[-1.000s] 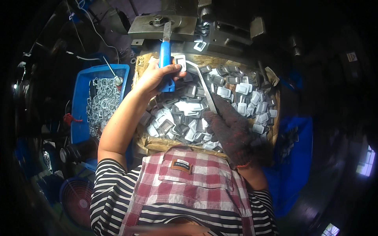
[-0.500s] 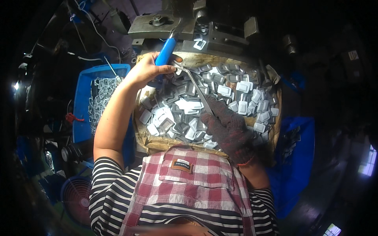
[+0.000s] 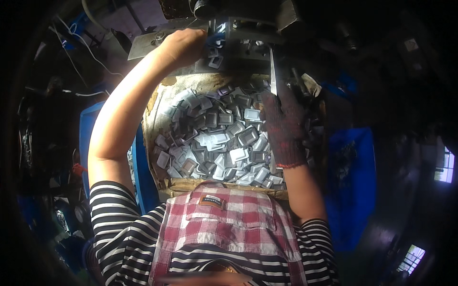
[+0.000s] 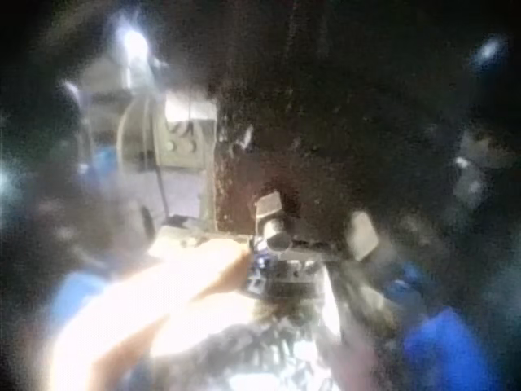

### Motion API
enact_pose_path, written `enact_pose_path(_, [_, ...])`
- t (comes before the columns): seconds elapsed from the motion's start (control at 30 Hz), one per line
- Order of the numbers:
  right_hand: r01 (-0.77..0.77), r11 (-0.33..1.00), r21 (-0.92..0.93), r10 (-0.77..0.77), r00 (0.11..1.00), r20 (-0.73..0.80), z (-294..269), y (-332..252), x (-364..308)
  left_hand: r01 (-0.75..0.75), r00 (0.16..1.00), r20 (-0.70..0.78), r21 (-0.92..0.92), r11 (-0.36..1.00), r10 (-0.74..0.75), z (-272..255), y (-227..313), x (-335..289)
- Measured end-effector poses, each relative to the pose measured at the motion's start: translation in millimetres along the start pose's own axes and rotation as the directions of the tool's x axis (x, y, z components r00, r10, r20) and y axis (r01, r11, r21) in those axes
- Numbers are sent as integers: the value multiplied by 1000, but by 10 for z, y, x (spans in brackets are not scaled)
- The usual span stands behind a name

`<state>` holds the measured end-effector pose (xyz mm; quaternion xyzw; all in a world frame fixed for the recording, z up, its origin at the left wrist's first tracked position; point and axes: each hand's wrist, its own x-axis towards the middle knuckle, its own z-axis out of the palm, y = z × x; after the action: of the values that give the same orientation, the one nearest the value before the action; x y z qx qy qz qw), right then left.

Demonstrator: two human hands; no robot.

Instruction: The person assembles small metal components using a mechanical press.

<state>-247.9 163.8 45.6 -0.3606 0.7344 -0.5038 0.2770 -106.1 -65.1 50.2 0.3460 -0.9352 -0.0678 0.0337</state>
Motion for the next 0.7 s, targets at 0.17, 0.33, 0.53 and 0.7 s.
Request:
enact_pose_path(0.17, [147,985,-90,-147,989,6,80,151,271,270,937,-188,-139,953,-293,181,-180,-203])
enact_pose_path(0.33, [226,968,-106,-231,972,-38,113,252,251,24,997,-66,-164,986,-35,171,-155,-354])
enact_pose_path(0.53, [122,991,-56,-127,988,-93,46,233,136,25,989,149,-53,998,-17,-29,-18,99])
enact_pose_path(0.7, [238,970,-44,-240,970,-41,180,216,200,120,974,-172,-156,980,-146,141,-99,-160])
